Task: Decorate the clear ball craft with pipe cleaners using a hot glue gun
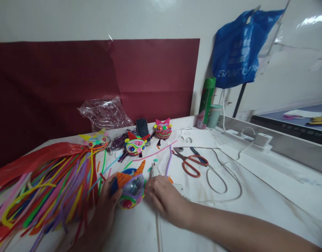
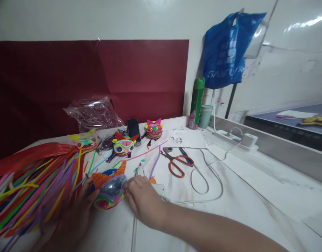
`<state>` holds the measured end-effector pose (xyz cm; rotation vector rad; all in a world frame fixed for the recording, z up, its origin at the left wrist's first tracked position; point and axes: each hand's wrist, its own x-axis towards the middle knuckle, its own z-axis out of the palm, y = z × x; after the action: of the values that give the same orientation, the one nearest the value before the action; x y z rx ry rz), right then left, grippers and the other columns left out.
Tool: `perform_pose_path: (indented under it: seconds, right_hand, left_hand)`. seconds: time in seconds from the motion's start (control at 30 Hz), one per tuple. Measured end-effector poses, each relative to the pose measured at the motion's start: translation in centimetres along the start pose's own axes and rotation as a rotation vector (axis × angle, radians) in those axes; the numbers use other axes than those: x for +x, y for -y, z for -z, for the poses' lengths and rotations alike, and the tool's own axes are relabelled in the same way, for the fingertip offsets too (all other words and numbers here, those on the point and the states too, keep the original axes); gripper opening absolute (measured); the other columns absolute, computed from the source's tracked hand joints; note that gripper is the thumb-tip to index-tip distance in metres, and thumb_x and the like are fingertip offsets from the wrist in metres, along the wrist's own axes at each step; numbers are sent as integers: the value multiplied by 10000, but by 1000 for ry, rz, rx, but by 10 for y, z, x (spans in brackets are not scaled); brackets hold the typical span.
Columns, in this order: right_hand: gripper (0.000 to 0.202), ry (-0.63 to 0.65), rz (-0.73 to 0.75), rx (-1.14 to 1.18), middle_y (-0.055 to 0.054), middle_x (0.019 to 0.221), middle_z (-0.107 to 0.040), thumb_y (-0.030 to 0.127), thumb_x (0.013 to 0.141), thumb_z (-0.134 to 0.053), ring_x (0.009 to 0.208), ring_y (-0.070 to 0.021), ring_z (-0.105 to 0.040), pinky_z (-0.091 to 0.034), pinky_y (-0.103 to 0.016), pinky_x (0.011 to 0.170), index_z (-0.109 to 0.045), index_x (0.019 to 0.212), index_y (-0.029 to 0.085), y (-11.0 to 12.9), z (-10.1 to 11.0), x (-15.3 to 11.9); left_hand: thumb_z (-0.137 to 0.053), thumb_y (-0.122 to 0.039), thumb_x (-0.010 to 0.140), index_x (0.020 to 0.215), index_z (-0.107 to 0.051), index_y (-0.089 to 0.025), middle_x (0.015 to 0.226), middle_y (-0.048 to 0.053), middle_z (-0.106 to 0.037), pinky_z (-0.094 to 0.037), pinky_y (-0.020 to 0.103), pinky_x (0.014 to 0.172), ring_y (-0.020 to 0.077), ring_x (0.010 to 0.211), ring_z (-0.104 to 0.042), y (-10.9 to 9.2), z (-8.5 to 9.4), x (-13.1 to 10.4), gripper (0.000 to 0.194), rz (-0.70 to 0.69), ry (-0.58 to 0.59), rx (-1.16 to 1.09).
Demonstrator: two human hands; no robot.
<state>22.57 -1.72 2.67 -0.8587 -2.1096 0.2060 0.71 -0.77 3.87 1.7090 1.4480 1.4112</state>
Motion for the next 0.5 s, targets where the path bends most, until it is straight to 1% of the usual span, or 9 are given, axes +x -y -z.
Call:
perform_pose_path:
  seconds: [0.07, 0.17, 0.23, 0.33, 0.43, 0.5]
  right_hand:
    - [248, 17, 25, 47, -126, 1057, -587, 131, 883, -420, 987, -231, -520, -461, -396, 861, -487, 1118, 169, 2, 1, 0]
    - [391, 55, 27, 37, -152, 1144, -549, 146, 863, -471, 1025, -247, -508, -467, -420, 885, -453, 1253, 154, 4, 2, -1]
    - [438, 76, 22, 14, -156, 1148, -537, 147, 852, -493, 1021, -252, -510, -474, -427, 878, -449, 1288, 155, 4, 2, -2]
    - [468, 86, 30, 8, -161, 1146, -533, 138, 847, -497, 1029, -258, -511, -479, -430, 881, -448, 1312, 149, 3, 2, -2]
    - [481, 72, 49, 4, -170, 1134, -536, 132, 848, -481, 1018, -265, -514, -489, -439, 863, -444, 1327, 138, 3, 2, -1]
    - [491, 68, 51, 8, -176, 1141, -537, 134, 843, -482, 1016, -268, -517, -491, -447, 863, -440, 1333, 131, 2, 1, 0]
  left_hand:
    - [-582, -406, 756, 1144, -585, -260, 1166, 66, -658, -506, 406, 901, 294, 1106, -595, 3, -4, -1, 415, 79, 41, -70]
    - [-646, -449, 710, 1190, -551, -226, 1217, 87, -618, -472, 416, 947, 304, 1150, -558, 10, -9, -2, 537, 99, 102, -115]
    - [-674, -452, 688, 1209, -538, -214, 1243, 99, -597, -461, 411, 958, 308, 1159, -547, 14, -9, -3, 589, 95, 130, -137]
    - [-671, -463, 692, 1223, -526, -205, 1272, 107, -573, -428, 412, 994, 311, 1188, -519, 18, -8, -2, 608, 98, 147, -131]
    - [-664, -477, 687, 1235, -515, -198, 1289, 112, -558, -378, 436, 1037, 324, 1219, -486, 17, -7, -2, 632, 98, 165, -88]
    - [-649, -480, 698, 1242, -502, -204, 1286, 109, -559, -373, 442, 1039, 321, 1217, -488, 13, -6, -2, 628, 101, 166, -75]
